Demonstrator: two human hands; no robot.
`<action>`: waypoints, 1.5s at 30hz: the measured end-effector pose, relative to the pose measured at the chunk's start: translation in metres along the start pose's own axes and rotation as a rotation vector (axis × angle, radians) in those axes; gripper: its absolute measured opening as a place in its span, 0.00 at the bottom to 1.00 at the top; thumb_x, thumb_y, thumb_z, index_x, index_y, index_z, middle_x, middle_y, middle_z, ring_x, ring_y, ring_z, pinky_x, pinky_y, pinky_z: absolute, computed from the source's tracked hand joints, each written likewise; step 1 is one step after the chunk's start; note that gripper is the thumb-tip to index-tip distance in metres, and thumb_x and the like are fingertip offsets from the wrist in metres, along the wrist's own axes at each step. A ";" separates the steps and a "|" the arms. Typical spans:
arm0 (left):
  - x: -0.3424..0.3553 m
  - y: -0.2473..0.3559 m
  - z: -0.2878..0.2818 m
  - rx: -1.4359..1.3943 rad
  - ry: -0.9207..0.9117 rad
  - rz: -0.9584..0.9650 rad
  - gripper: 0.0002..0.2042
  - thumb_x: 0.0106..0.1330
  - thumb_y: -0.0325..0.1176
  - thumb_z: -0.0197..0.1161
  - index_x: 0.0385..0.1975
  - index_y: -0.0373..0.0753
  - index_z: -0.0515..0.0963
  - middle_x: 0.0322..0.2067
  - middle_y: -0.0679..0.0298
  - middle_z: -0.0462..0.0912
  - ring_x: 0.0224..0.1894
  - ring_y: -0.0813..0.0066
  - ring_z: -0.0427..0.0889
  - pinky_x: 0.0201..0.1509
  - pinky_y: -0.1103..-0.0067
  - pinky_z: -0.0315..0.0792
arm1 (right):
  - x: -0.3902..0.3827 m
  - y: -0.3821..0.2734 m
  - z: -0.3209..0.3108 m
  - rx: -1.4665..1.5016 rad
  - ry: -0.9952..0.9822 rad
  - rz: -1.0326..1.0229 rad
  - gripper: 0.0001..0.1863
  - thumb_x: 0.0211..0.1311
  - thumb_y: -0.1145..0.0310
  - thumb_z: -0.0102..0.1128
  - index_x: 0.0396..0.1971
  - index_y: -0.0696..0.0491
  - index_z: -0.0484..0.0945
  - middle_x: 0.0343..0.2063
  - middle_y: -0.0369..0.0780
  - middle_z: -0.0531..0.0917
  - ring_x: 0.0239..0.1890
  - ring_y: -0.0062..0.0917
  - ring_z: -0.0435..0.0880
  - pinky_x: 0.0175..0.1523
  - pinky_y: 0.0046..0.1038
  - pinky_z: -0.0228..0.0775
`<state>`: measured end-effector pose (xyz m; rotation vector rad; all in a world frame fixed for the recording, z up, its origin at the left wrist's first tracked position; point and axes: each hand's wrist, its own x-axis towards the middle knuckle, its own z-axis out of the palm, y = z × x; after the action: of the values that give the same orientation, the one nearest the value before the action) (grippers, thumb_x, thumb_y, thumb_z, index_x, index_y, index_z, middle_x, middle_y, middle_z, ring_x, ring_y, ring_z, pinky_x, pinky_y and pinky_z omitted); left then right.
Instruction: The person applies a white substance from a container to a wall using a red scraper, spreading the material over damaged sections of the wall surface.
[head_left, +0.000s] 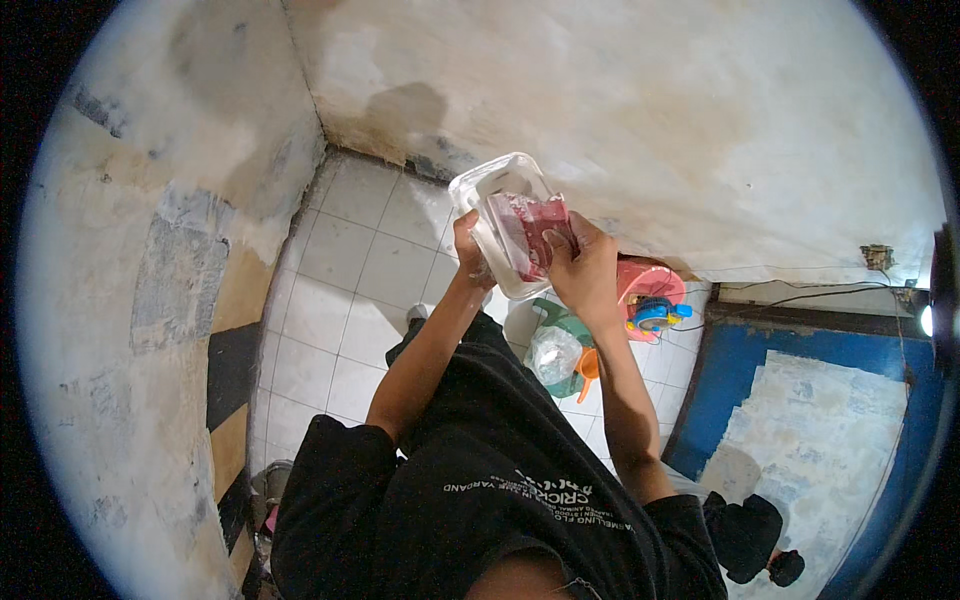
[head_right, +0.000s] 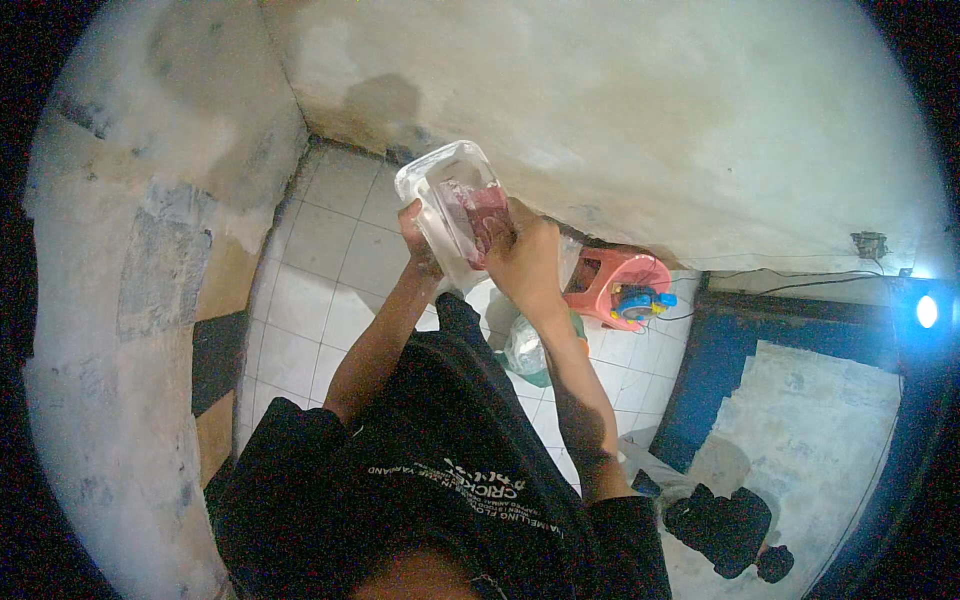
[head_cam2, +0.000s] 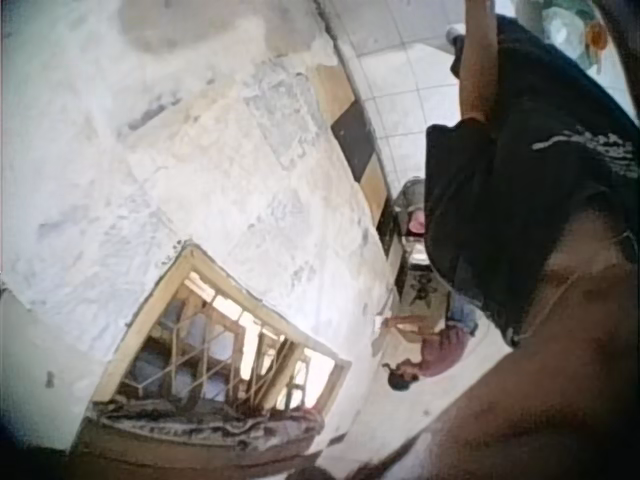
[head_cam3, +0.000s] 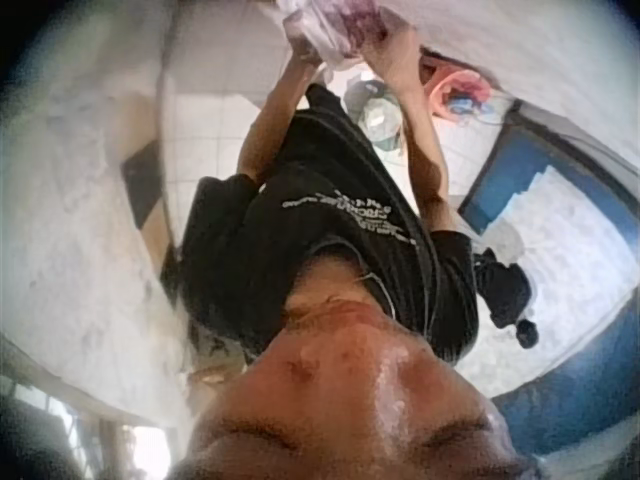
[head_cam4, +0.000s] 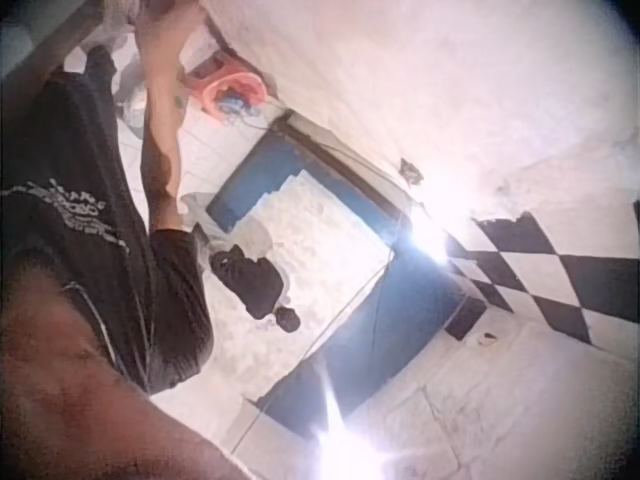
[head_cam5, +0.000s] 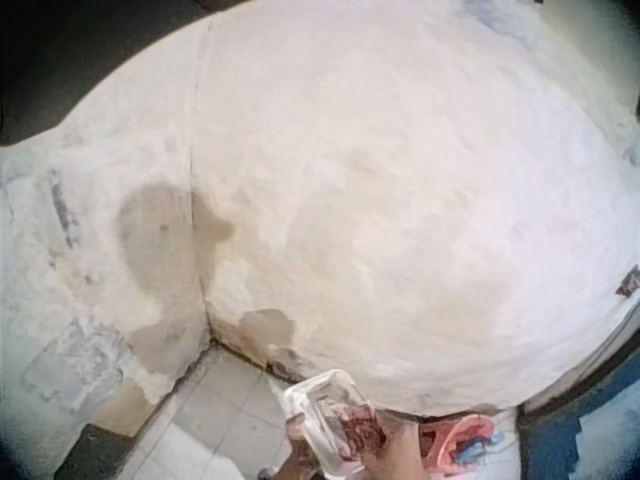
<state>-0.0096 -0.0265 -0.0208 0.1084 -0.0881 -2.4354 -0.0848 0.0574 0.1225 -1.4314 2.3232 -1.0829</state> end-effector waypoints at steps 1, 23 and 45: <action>0.001 -0.001 -0.003 -0.011 -0.003 -0.012 0.37 0.53 0.53 0.51 0.61 0.36 0.62 0.52 0.52 0.73 0.54 0.55 0.74 0.58 0.62 0.70 | -0.001 -0.001 0.001 0.034 0.004 -0.003 0.04 0.54 0.80 0.54 0.30 0.63 0.75 0.19 0.46 0.77 0.21 0.22 0.70 0.30 0.26 0.66; -0.002 -0.002 0.011 -0.011 0.070 0.054 0.34 0.54 0.51 0.50 0.59 0.36 0.64 0.49 0.53 0.75 0.50 0.57 0.76 0.57 0.65 0.70 | 0.009 -0.034 -0.031 -0.055 0.093 0.130 0.04 0.54 0.78 0.56 0.28 0.63 0.75 0.17 0.48 0.76 0.20 0.23 0.69 0.28 0.28 0.65; -0.002 0.002 0.008 0.007 -0.022 -0.062 0.35 0.52 0.51 0.52 0.59 0.36 0.63 0.52 0.53 0.73 0.53 0.57 0.74 0.58 0.64 0.70 | 0.024 -0.031 -0.005 -0.079 0.038 0.034 0.15 0.50 0.81 0.54 0.42 0.61 0.74 0.28 0.53 0.82 0.33 0.50 0.82 0.38 0.38 0.73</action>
<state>-0.0074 -0.0268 -0.0130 0.0886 -0.1044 -2.4990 -0.0777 0.0311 0.1518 -1.4043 2.4326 -1.0288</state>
